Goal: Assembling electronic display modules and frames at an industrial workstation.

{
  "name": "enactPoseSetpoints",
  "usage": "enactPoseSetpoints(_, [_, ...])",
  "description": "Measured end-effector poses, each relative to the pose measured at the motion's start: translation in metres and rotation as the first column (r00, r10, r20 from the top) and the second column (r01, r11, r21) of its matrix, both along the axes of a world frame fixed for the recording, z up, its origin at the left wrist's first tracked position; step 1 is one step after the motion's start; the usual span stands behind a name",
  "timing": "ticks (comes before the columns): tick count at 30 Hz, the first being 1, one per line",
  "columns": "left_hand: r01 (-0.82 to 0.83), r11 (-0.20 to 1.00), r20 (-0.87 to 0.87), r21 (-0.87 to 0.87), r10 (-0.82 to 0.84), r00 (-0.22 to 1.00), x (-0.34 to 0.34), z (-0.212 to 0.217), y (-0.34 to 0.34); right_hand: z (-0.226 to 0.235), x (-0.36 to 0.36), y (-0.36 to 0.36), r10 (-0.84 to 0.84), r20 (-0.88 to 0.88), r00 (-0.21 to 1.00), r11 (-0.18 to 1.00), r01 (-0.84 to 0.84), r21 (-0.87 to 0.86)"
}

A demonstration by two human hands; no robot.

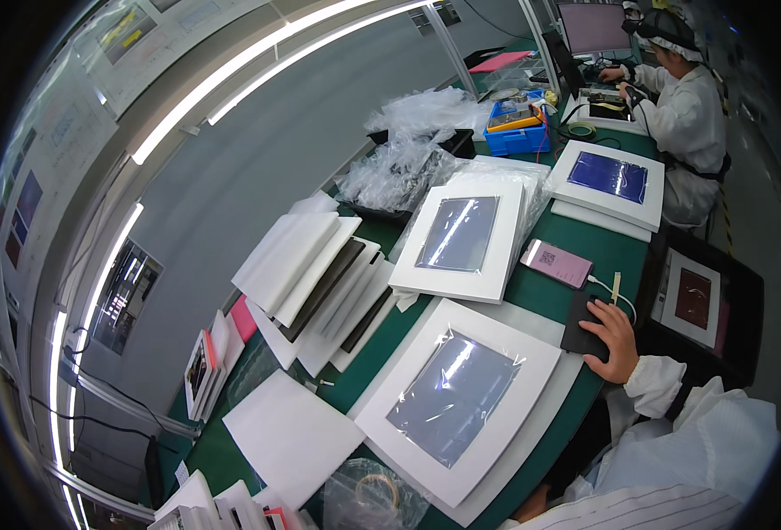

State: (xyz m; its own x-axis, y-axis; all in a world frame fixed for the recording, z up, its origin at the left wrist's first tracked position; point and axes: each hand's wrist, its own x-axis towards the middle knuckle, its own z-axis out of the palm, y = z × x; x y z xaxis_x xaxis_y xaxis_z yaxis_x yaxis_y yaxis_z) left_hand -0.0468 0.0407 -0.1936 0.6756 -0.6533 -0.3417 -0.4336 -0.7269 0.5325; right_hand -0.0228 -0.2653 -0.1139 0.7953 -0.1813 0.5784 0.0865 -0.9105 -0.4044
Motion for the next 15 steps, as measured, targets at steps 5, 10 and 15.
enactPoseSetpoints(5, [0.002,1.0,-0.009,0.008,-0.002,1.0,0.0025,-0.0008,0.0022,-0.0047,0.0004,0.0015,-0.003,0.01,1.0,1.0,0.003,0.001])
enactPoseSetpoints(10, [0.018,1.0,-0.011,0.018,-0.018,1.0,0.002,-0.0001,0.0024,-0.0019,-0.0021,0.0019,-0.007,0.016,1.0,1.0,0.007,0.009])
enactPoseSetpoints(15, [0.035,0.999,-0.016,0.021,-0.035,0.999,0.0043,0.0019,0.002,0.0014,-0.0004,0.0031,-0.006,0.005,1.0,1.0,0.006,0.004])
